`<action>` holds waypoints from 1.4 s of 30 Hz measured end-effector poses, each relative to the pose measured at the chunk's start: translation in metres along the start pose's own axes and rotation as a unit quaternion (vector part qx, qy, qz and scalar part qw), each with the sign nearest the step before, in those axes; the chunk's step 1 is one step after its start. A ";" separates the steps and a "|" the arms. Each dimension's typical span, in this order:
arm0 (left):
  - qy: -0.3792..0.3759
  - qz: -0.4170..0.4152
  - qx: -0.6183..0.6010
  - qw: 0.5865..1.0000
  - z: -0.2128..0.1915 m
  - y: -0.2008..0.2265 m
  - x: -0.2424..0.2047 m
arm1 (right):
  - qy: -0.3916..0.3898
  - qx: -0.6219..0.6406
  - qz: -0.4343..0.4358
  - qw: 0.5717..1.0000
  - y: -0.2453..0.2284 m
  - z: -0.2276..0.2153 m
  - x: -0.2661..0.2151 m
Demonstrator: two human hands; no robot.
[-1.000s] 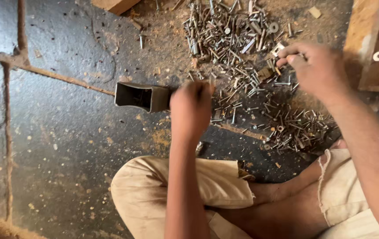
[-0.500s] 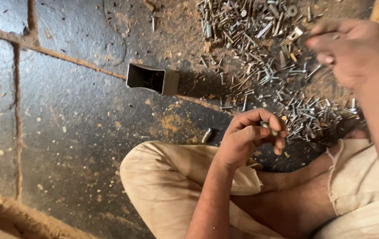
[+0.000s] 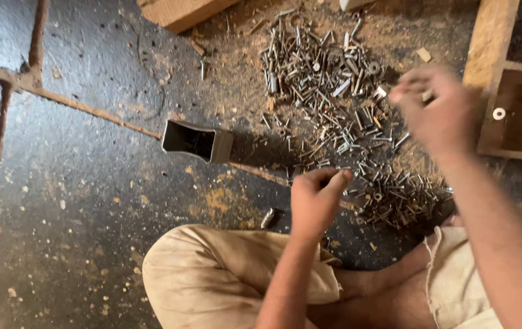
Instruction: The person sits on the floor and sorts a large pile of mixed metal fasteners, including screws, nails, and washers. They pick up handfuls of the items, separate them by type, and place the sorted fasteners into a small metal container and a wooden box with compartments.
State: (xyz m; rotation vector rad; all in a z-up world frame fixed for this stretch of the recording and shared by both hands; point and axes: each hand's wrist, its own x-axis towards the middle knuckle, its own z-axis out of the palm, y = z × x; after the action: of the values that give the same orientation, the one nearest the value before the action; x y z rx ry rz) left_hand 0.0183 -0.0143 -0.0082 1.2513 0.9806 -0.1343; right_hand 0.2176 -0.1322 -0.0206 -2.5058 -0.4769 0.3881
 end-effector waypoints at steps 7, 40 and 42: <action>0.111 0.100 0.403 0.903 0.057 0.036 0.094 | 0.049 -0.052 -0.155 0.985 0.016 0.020 0.029; -0.193 -0.015 -0.283 0.939 0.001 -0.018 0.010 | -0.208 0.424 0.073 0.878 0.032 0.018 -0.011; -0.160 -0.022 -0.232 0.959 0.002 -0.021 0.011 | -0.224 0.639 0.128 0.725 0.039 0.014 -0.021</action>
State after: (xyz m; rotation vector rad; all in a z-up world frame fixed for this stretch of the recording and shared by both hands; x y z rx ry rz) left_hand 0.0138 -0.0189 -0.0312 0.7477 0.7043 -0.1280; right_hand 0.2030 -0.1649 -0.0499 -1.0755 0.0453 1.0143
